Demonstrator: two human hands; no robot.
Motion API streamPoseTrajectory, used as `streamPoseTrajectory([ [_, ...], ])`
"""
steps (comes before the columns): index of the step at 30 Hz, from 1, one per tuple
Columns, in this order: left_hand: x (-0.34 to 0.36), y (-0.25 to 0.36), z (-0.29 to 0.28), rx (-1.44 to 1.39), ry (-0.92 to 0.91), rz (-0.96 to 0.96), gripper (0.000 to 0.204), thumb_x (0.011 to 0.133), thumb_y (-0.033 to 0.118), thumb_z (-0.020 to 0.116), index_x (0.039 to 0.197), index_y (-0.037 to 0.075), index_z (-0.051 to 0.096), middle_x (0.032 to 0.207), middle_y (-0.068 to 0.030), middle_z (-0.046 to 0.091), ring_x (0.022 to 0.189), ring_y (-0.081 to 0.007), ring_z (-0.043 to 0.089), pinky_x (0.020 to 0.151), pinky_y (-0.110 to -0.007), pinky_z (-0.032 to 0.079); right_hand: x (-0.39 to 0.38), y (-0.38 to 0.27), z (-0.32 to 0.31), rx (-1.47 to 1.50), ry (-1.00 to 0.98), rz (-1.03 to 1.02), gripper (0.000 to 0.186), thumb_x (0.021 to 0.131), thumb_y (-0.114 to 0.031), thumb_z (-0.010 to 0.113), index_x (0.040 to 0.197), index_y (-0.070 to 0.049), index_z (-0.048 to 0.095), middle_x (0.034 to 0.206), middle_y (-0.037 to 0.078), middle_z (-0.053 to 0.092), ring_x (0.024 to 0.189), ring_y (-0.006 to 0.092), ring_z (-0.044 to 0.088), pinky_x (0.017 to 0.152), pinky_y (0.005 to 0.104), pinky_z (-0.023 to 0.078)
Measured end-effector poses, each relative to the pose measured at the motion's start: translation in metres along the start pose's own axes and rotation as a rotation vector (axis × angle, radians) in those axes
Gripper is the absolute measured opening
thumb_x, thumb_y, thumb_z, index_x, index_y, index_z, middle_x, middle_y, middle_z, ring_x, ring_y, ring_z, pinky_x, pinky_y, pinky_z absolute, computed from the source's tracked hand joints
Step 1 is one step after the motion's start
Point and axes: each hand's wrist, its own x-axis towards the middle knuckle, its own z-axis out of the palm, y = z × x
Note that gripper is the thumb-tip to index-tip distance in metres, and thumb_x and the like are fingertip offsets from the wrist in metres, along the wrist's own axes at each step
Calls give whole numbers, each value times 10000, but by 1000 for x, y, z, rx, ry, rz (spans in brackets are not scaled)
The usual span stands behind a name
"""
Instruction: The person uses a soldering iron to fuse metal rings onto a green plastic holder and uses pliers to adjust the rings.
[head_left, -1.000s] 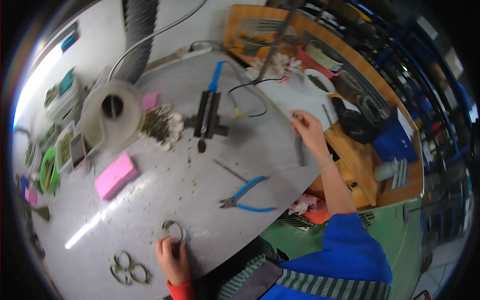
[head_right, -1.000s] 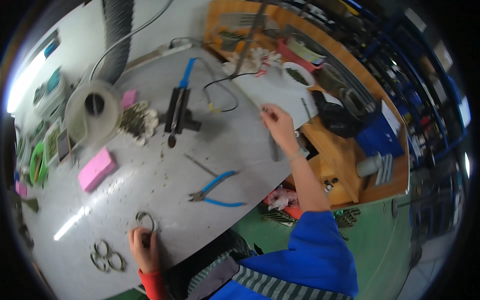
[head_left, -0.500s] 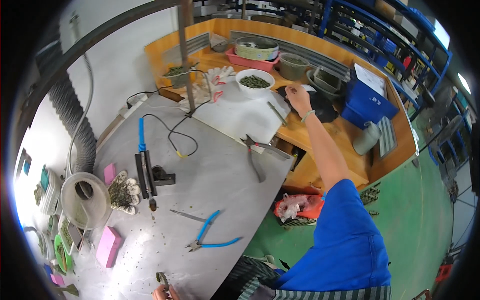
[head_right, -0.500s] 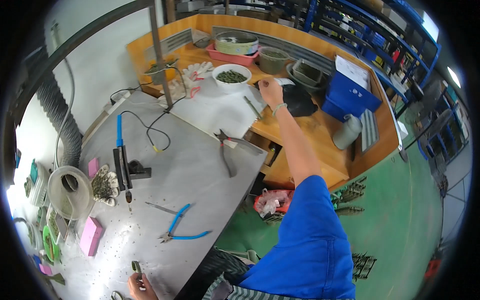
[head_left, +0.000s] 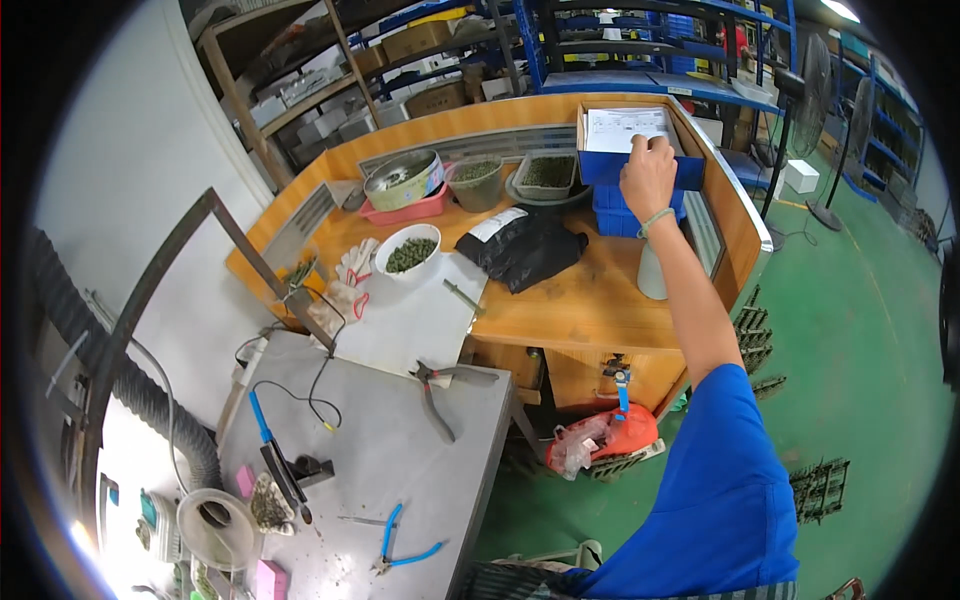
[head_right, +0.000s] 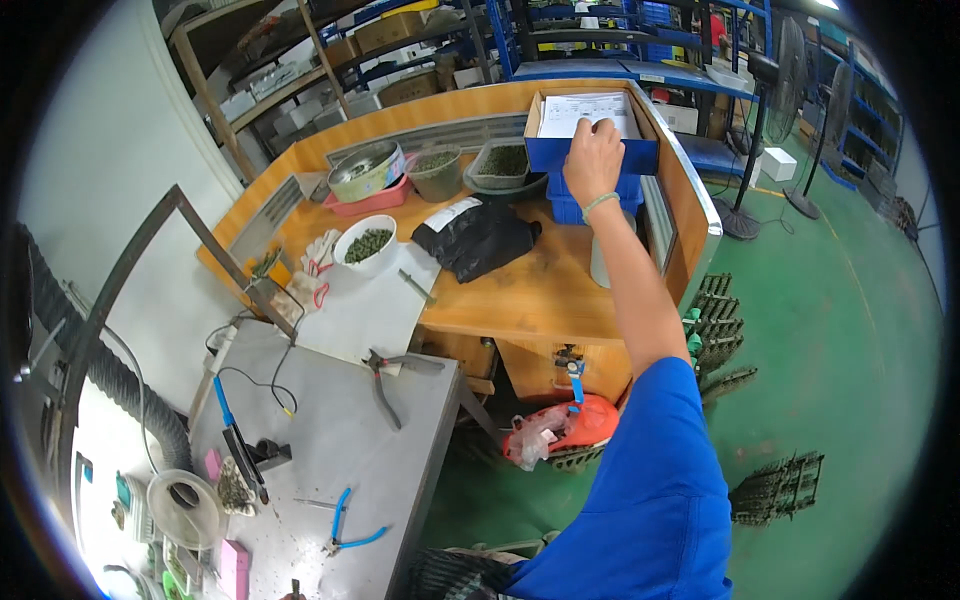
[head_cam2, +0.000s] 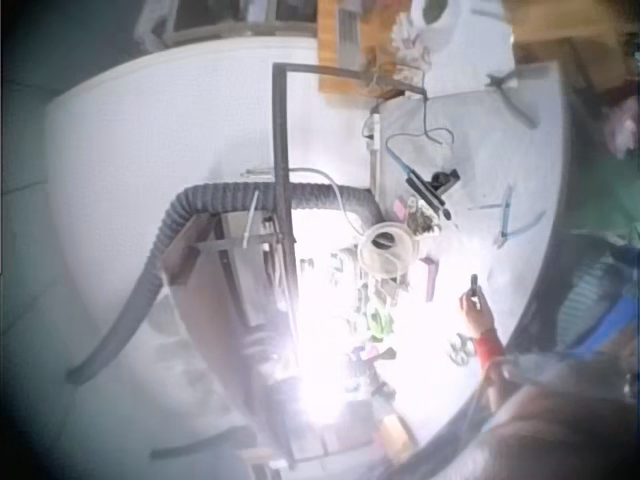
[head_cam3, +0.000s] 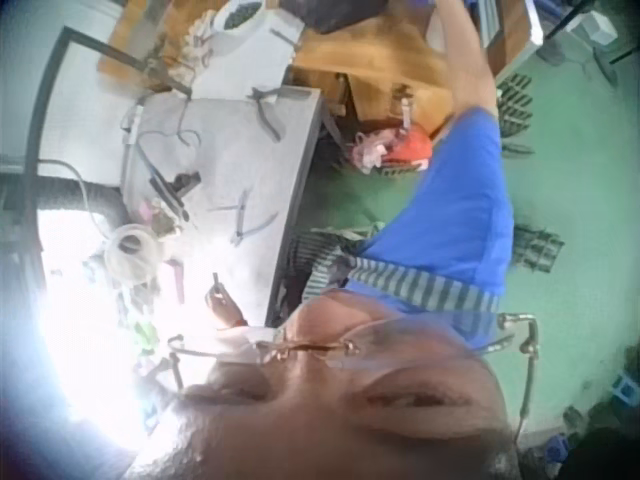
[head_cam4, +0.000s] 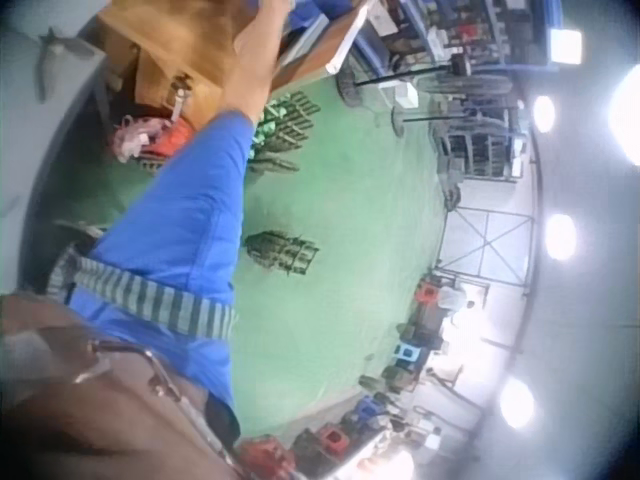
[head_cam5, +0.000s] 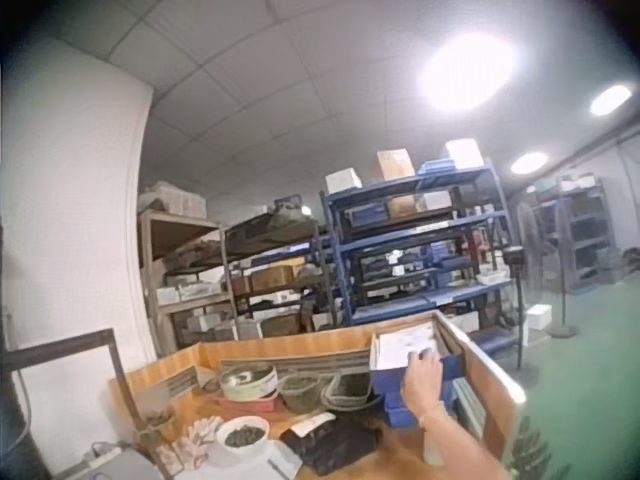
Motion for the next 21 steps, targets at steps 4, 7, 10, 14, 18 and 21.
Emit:
streamPoseTrajectory([
  [4, 1, -1, 6, -40, -10, 16, 217, 987, 223, 666, 1035, 17, 715, 910, -141, 661, 739, -258, 614, 617, -381, 496, 13, 35, -6, -44, -321, 137, 244, 781, -53, 744, 1004, -54, 644, 1123, 195, 589, 939, 421, 682, 782, 481, 580],
  [7, -1, -3, 14, -96, 3, 22, 207, 987, 199, 661, 1054, 11, 714, 900, -142, 655, 737, -262, 614, 618, -382, 497, 21, 42, -1, 12, -415, 118, 242, 800, -94, 770, 1007, -39, 657, 1126, 203, 623, 942, 428, 703, 799, 482, 592],
  [10, -3, -9, 21, -130, 4, 16, 196, 985, 172, 656, 1067, 2, 709, 905, -145, 656, 758, -266, 617, 631, -379, 500, 24, 28, -1, 84, -365, 27, 265, 806, -138, 795, 1010, -28, 666, 1106, 205, 653, 950, 426, 704, 808, 475, 591],
  [14, -6, -23, 26, -187, -32, -12, 172, 977, 139, 662, 1044, -13, 708, 968, -150, 684, 863, -277, 618, 724, -377, 498, 19, -14, -10, 168, -356, -18, 286, 793, -154, 811, 1012, -29, 676, 1087, 198, 672, 948, 414, 705, 812, 469, 588],
  [18, -11, -30, 27, -228, -76, -115, 162, 970, 110, 662, 1039, -27, 717, 1034, -151, 707, 946, -282, 611, 803, -377, 487, 12, -65, -10, 271, -353, -110, 287, 789, -157, 812, 1002, -27, 669, 1058, 190, 666, 919, 412, 704, 790, 468, 590],
  [21, -17, -31, 25, -213, -73, -116, 191, 971, 106, 658, 1093, -23, 728, 1034, -152, 709, 945, -276, 618, 809, -371, 489, -1, -100, 4, 376, -347, -126, 287, 793, -162, 815, 995, -27, 660, 1048, 183, 657, 903, 413, 701, 772, 474, 588],
])
